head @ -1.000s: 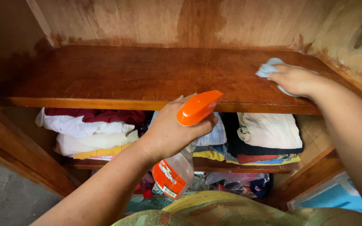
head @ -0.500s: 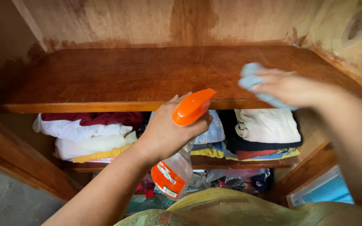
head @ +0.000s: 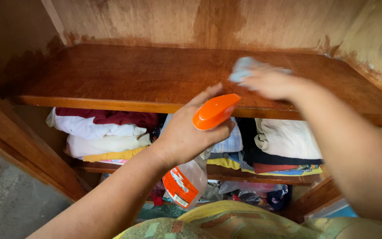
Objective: The person sprays a cleaning solution onto a wooden wardrobe shelf and wipes it with a cloth. They then pick up folded clothes from a nearby bed and place them onto the cleaned shelf.
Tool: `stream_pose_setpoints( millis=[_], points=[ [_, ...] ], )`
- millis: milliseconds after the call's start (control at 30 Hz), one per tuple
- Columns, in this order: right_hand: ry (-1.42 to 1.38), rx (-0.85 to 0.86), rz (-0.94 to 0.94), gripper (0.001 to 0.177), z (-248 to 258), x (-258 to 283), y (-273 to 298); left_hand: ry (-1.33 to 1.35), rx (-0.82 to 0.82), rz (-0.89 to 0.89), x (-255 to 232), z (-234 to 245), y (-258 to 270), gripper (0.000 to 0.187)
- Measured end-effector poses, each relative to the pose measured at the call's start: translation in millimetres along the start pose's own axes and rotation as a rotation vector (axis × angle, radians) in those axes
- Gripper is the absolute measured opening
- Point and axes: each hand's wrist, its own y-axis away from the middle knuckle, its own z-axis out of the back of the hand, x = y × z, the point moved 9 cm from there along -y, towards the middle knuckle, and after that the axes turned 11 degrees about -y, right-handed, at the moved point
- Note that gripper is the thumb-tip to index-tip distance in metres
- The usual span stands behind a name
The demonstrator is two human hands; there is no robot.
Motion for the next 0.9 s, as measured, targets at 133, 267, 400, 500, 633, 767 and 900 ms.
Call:
stream_pose_setpoints(
  millis=[133, 267, 400, 500, 633, 767, 900],
  points=[
    [-0.043, 0.008, 0.157, 0.038, -12, 143, 34, 0.047, -0.032, -0.055, -8, -1, -5, 0.04],
    [-0.026, -0.035, 0.342, 0.035, -4, 165, 61, 0.105, -0.028, -0.147, -16, -8, -9, 0.041],
    [-0.428, -0.079, 0.09, 0.047, 7, 50, 68, 0.115, 0.03, -0.028, -6, -17, -9, 0.05],
    [0.012, -0.091, 0.024, 0.053, 26, -56, 75, 0.048, 0.094, -0.03, -3, -24, -10, 0.048],
    [-0.085, -0.219, -0.408, 0.065, 45, -202, 70, -0.002, 0.119, -0.043, -1, -28, -7, 0.047],
    [-0.122, -0.262, -0.631, 0.072, 47, -264, 38, 0.043, 0.114, -0.084, -3, -26, -6, 0.043],
    [0.005, -0.209, -0.467, 0.069, 39, -253, -12, 0.152, 0.012, -0.081, -9, -8, -1, 0.036]
  ],
)
